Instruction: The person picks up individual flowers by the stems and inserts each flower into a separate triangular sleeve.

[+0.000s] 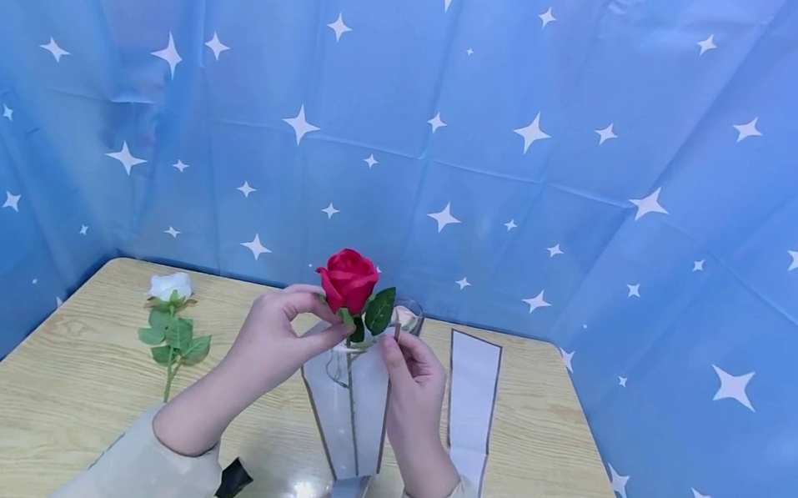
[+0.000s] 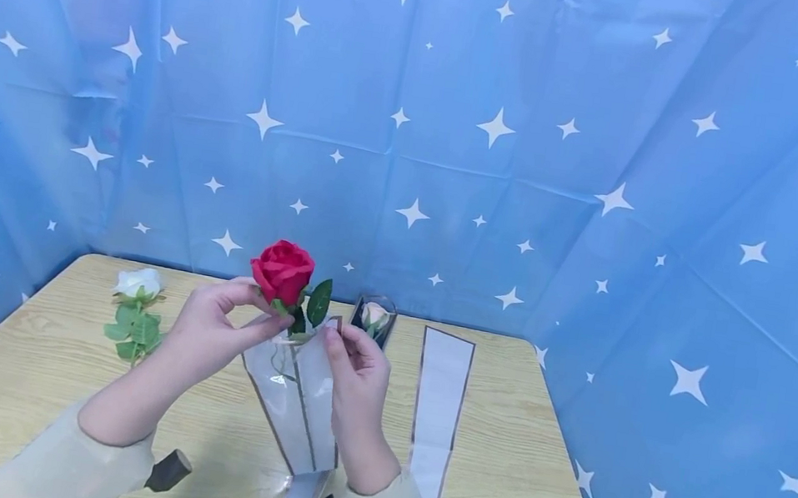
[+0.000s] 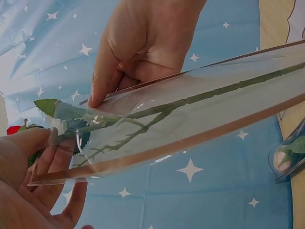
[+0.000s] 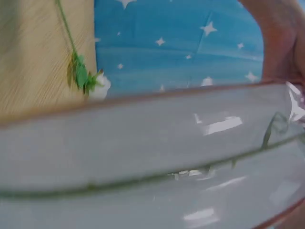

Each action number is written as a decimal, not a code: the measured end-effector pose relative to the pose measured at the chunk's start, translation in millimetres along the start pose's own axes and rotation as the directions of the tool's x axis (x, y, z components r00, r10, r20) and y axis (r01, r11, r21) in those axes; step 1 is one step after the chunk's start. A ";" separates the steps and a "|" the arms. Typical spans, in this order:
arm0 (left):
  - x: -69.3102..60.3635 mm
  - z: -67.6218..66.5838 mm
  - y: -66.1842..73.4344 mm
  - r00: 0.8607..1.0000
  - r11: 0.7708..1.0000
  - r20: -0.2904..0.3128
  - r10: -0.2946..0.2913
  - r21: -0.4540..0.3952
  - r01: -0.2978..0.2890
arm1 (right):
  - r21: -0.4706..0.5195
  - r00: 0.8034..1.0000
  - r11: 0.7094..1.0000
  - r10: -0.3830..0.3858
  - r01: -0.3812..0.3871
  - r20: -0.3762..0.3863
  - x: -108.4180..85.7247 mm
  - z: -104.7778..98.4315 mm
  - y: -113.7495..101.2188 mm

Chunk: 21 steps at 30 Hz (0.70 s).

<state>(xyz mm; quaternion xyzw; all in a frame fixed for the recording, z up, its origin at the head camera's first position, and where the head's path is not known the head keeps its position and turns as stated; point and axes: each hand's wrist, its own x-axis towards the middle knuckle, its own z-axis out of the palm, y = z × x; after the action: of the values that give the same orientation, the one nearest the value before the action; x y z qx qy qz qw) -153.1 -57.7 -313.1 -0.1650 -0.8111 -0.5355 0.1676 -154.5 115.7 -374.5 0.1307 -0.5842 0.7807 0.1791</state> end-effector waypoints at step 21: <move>1.7 -3.8 4.8 0.997 0.994 0.028 -0.078 -0.072 0.080 | 0.144 0.992 0.985 0.101 -0.090 -0.071 -2.5 9.7 -6.3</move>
<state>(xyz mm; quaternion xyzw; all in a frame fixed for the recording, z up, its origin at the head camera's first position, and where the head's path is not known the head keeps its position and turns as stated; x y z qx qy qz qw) -152.0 -59.2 -307.0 -0.1453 -0.7989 -0.5690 0.1301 -149.6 107.6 -367.3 0.0844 -0.5259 0.8322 0.1544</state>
